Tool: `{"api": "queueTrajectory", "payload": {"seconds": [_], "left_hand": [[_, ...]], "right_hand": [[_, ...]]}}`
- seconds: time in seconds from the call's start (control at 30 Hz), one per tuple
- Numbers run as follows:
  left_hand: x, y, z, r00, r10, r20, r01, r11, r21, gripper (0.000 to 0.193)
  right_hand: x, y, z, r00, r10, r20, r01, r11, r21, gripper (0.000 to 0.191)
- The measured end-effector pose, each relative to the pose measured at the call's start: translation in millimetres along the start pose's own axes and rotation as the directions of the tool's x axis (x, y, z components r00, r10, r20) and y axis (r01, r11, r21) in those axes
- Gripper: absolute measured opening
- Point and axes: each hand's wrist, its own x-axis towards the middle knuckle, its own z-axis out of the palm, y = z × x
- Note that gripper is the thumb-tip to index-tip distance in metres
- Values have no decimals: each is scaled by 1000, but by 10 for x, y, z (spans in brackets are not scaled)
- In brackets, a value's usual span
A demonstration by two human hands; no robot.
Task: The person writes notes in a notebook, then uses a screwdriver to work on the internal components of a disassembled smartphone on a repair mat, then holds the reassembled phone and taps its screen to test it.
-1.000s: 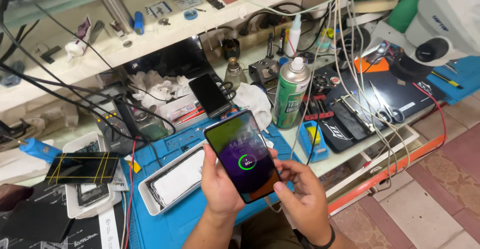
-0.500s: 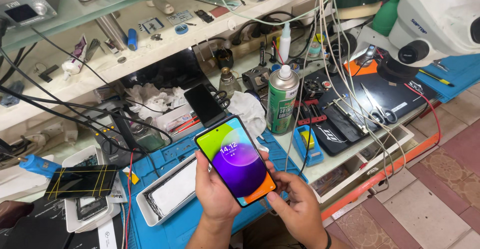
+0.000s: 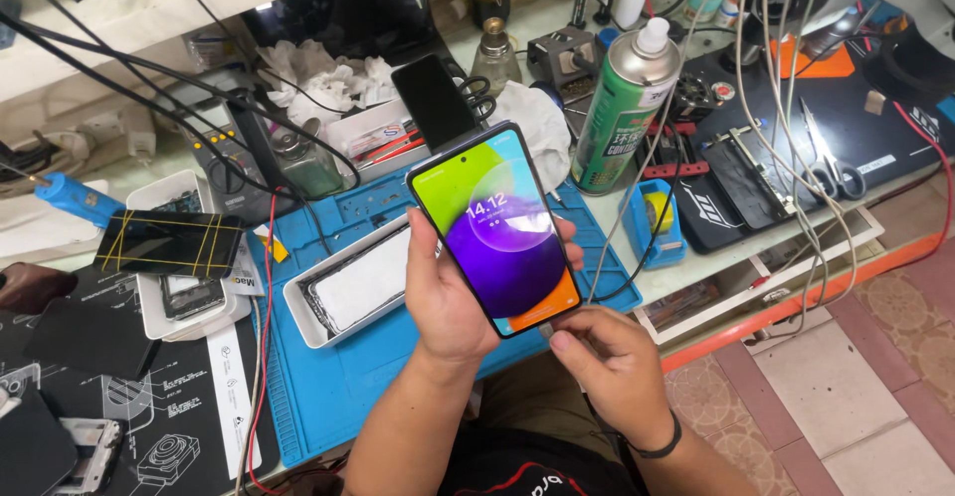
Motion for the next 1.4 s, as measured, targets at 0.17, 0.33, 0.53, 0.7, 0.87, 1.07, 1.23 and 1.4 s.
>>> {"api": "queueTrajectory", "payload": {"seconds": [0.17,0.33,0.53,0.7,0.87,1.07,1.23,1.4], "left_hand": [[-20,5,18,1000,-1,2,1,1000,-15,98],[29,25,142,999,33,-20,-33,999,17,100],[9,16,211,998,42,-53,-37,994,102,99],[3,-32,207,997,53,-47,-49,995,92,97],[10,-6,233,998,59,-15,-57,993,102,96],[27,-25,252,999,41,-18,-39,997,71,96],[24,-34,274,998,46,-42,-44,997,56,95],[74,115,304,991,124,-53,-121,991,52,98]], "right_hand": [[41,-94,69,1000,16,-11,-17,988,-155,9],[126,-181,99,993,-117,0,116,984,-134,10],[113,-216,69,997,-75,-8,74,995,-70,11],[79,-199,44,999,42,-12,-43,995,-92,12],[91,-208,24,999,-50,8,51,995,-84,13],[102,-248,37,999,-32,21,32,999,18,12],[117,-269,44,999,36,-10,-36,997,-69,11],[87,-209,64,992,71,106,-74,997,21,12]]}}
